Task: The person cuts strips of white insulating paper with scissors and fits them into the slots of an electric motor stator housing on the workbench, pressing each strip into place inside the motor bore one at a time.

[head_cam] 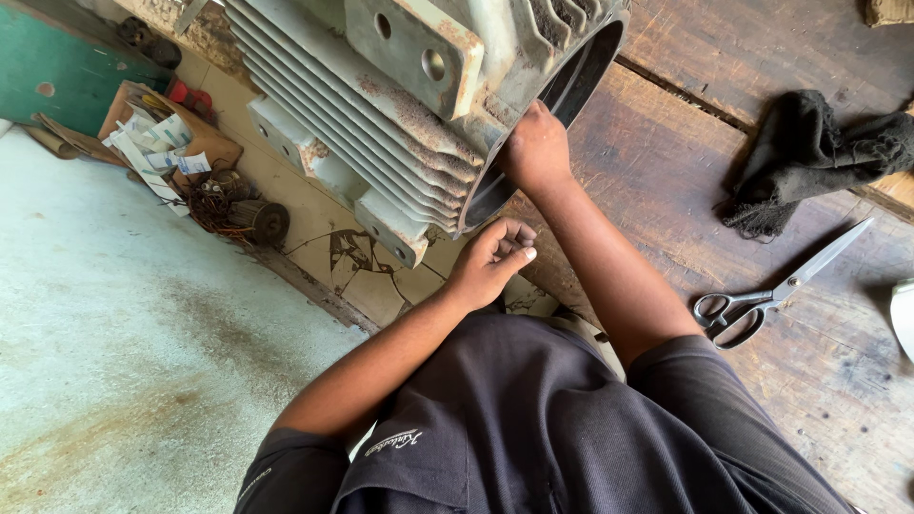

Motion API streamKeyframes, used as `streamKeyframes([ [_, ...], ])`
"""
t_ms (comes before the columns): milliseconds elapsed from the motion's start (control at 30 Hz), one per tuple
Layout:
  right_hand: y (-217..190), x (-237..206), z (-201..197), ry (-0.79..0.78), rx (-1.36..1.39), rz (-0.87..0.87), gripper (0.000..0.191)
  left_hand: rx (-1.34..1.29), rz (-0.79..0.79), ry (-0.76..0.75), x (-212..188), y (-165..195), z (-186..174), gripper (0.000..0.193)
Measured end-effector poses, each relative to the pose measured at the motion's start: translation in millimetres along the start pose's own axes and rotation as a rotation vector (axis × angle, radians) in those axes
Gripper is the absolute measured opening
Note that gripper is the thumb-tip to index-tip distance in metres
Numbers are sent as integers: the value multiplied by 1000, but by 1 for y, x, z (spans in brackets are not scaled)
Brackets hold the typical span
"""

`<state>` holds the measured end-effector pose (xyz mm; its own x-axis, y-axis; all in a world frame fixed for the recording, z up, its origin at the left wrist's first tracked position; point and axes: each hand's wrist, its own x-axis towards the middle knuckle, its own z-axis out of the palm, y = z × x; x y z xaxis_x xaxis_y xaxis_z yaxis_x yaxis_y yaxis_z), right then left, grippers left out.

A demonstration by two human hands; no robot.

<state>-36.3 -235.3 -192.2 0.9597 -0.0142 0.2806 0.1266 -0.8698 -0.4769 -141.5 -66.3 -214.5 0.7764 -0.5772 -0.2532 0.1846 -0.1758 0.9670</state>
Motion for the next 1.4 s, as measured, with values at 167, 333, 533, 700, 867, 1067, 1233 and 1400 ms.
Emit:
streamKeyframes([
  [167,7,-2,2,35,-18,-60,29,11,26,-11,-2,1,2,23],
  [333,7,2,10,45,-112,-131,33,5,26,-3,-5,-2,2,23],
  [533,5,7,10,-84,-205,-96,29,36,26,9,-5,-2,6,22],
  [700,8,-6,-6,-14,-200,-88,29,61,31,10,-6,1,5,21],
  [867,13,-11,-6,9,-144,-129,20,47,31,50,-9,5,-1,21],
  [1067,8,5,9,-33,-315,-210,15,116,89,98,-15,12,-1,21],
  [1233,5,10,4,83,-169,-216,14,108,87,159,-20,17,3,19],
  [1400,9,-11,-13,73,-86,-144,23,112,90,169,-24,21,5,19],
])
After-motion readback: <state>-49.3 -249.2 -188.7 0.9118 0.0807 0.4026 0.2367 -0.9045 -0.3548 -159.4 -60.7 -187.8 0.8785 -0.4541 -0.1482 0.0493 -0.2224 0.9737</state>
